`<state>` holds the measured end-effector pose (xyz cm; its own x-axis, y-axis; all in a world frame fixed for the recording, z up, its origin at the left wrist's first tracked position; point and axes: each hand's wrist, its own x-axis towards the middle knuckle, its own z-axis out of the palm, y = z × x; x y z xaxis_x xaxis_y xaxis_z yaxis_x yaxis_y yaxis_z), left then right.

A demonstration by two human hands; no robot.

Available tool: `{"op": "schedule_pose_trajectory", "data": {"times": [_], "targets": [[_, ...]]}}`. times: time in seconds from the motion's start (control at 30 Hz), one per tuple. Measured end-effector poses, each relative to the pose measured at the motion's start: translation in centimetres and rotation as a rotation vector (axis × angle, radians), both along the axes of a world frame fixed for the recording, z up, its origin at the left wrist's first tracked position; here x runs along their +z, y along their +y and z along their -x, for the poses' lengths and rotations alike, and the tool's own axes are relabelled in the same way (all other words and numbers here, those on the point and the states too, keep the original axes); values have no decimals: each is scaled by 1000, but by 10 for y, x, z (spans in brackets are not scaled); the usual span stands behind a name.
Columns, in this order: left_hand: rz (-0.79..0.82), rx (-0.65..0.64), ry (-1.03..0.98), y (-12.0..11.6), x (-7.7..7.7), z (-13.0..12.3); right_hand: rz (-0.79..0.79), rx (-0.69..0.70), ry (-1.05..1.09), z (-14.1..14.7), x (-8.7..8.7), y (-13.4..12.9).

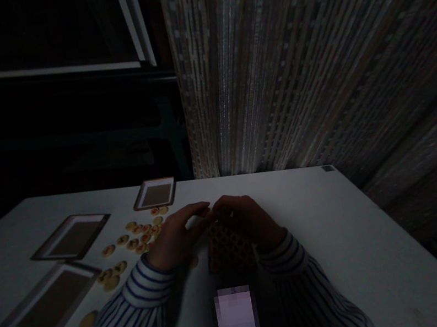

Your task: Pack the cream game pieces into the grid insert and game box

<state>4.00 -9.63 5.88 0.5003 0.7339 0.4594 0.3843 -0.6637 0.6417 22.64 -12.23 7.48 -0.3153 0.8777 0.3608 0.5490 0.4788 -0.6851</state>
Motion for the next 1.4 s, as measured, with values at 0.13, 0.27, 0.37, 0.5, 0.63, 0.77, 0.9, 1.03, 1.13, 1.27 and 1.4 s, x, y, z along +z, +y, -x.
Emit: {"op": "schedule_pose_trajectory", "data": {"times": [0.13, 0.27, 0.37, 0.5, 0.63, 0.77, 0.9, 1.03, 1.13, 1.27, 1.4], "targets": [[134, 28, -83, 2, 3, 1, 40, 49, 33, -1, -1, 0], [249, 26, -129, 4, 2, 2, 48, 49, 20, 1, 0, 0], [327, 21, -133, 5, 0, 1, 37, 47, -5, 2, 2, -1], [357, 14, -126, 5, 0, 0, 48, 61, -23, 2, 6, -2], [369, 14, -124, 5, 1, -1, 59, 64, -25, 2, 6, -3], [392, 19, -137, 3, 3, -1, 37, 73, -30, 1, 6, -3], [434, -2, -166, 2, 5, -2, 19, 60, -34, 1, 4, -2], [473, 5, -185, 3, 6, -3, -15, 54, -50, 0, 2, -2], [469, 26, -176, 3, 6, -3, -25, 49, -45, 0, 2, -3], [474, 24, -201, 3, 6, -2, -29, 38, -53, 2, 7, -6], [475, 22, -209, 2, 7, -2, -29, 28, -69, 6, 12, -10]]}}
